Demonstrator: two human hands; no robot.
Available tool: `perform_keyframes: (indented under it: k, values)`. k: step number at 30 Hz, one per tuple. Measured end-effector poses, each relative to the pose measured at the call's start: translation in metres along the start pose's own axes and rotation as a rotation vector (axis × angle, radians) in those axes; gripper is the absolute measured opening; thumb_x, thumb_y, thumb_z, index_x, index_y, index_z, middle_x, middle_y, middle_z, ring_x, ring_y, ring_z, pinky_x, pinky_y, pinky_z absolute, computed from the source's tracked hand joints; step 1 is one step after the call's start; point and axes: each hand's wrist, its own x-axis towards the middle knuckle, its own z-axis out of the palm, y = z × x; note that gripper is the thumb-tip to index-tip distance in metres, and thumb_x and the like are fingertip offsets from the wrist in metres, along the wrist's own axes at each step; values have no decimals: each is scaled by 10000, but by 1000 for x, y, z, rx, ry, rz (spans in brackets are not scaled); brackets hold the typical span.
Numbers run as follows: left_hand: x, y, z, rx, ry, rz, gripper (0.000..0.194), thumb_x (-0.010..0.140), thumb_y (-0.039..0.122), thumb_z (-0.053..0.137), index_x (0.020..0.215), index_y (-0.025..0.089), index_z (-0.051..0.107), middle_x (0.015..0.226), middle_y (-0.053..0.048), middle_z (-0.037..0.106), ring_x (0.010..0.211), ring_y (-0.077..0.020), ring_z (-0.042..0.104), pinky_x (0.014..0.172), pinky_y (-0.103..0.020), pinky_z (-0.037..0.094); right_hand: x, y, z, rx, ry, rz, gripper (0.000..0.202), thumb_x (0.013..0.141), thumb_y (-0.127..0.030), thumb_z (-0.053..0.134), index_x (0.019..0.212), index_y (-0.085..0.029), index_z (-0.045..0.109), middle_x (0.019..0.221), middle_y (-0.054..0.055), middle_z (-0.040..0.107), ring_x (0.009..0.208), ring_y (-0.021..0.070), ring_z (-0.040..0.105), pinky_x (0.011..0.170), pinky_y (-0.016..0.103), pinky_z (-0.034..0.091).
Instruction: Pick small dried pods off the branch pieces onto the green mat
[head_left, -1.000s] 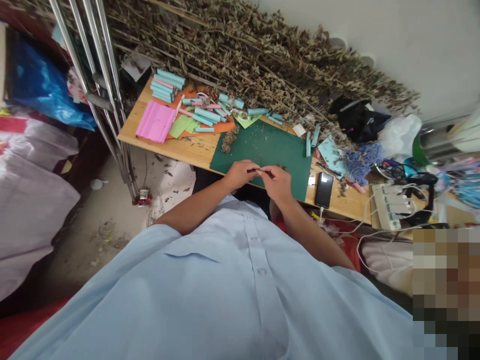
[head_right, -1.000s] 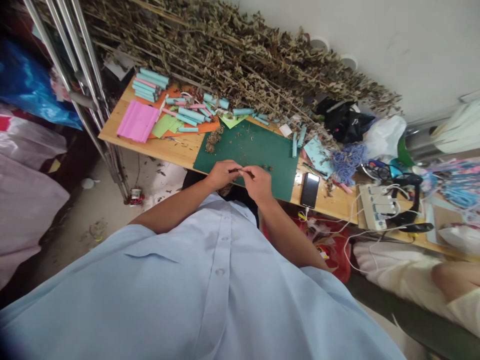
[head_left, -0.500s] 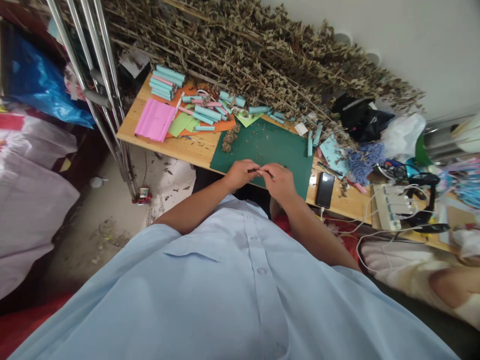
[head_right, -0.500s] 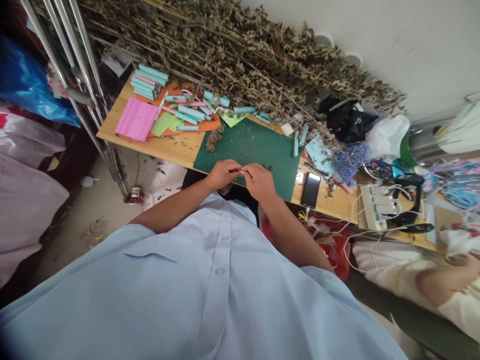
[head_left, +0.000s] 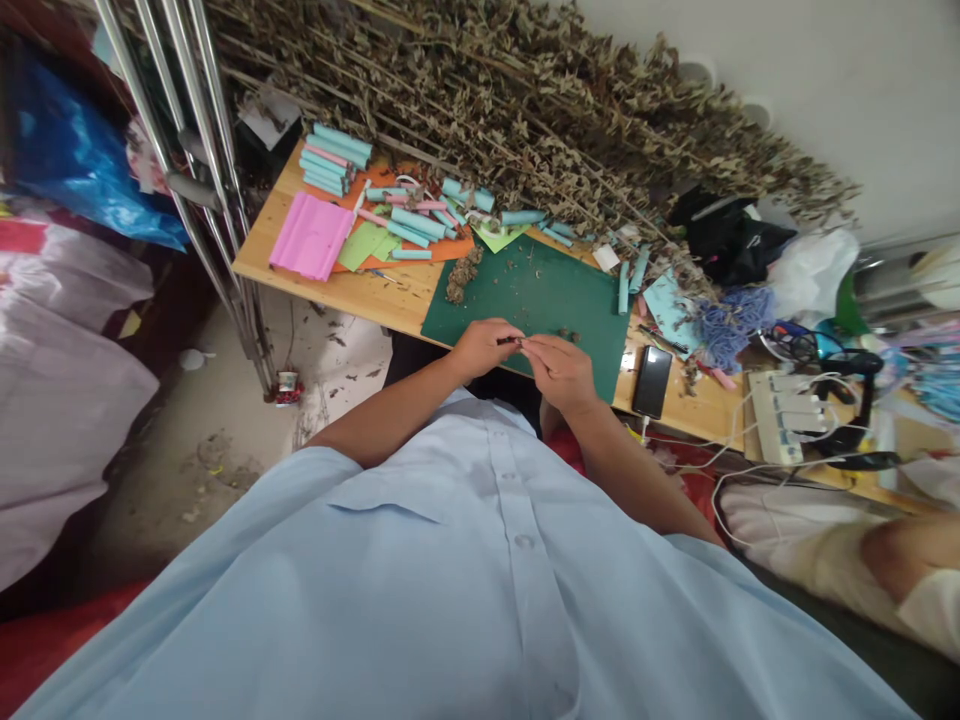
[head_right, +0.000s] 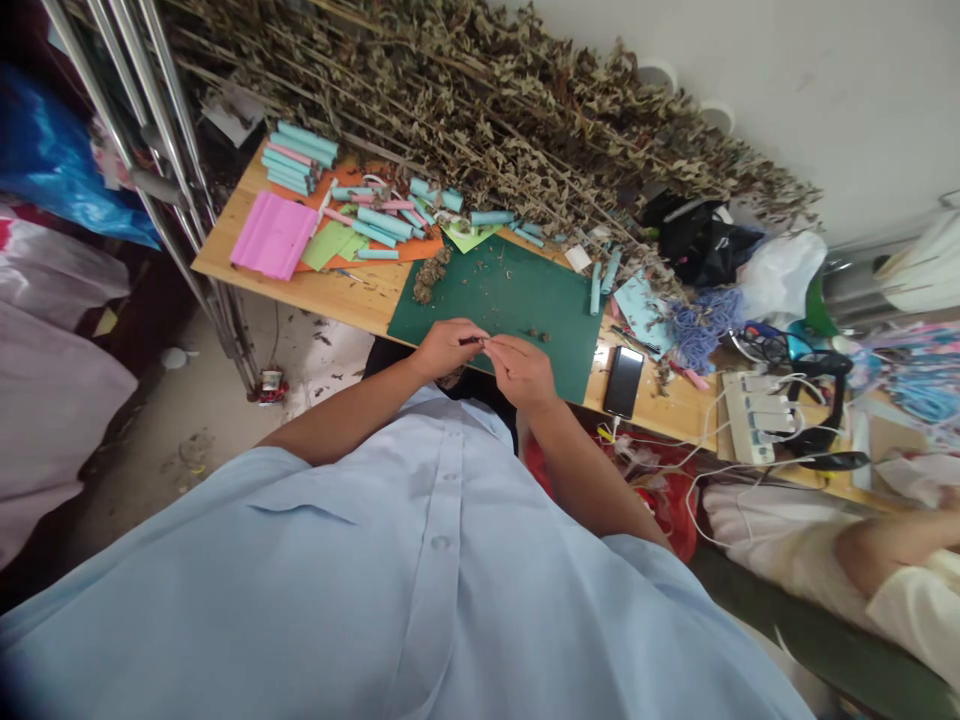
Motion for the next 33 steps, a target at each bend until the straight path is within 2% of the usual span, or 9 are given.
perform_keyframes:
  k: [6, 14, 24, 33]
  values:
    - [0, -3, 1, -10, 4, 24, 135, 910, 187, 713, 986, 176, 823, 916, -55, 764, 869, -151, 693, 830, -265, 531, 2, 2, 1, 6, -16, -39, 286, 1028, -393, 577, 1066, -277, 836, 1153, 98, 808, 1086, 262, 761, 1038, 476, 616]
    - [-1, -3, 0, 11, -11, 34, 136, 928, 200, 700, 987, 180, 820, 891, -46, 747, 836, -143, 677, 798, -257, 521, 9, -2, -6, 24, -78, -18, 271, 1019, -390, 584, 1059, -288, 832, 1150, 87, 783, 1051, 257, 739, 997, 455, 614]
    - [0, -3, -1, -11, -15, 62, 176, 958, 324, 714, 957, 178, 812, 848, -48, 733, 826, -149, 662, 775, -258, 500, 21, 0, -10, -81, -184, -8, 232, 989, -296, 598, 1029, -293, 826, 1097, 54, 789, 1014, 254, 732, 954, 430, 594]
    - [0, -4, -1, -5, -8, 75, 204, 957, 356, 721, 923, 173, 805, 825, -47, 725, 797, -147, 650, 755, -260, 490, 27, -6, -11, -126, -197, 25, 201, 960, -269, 636, 962, -304, 834, 1029, 29, 805, 958, 241, 735, 916, 406, 586]
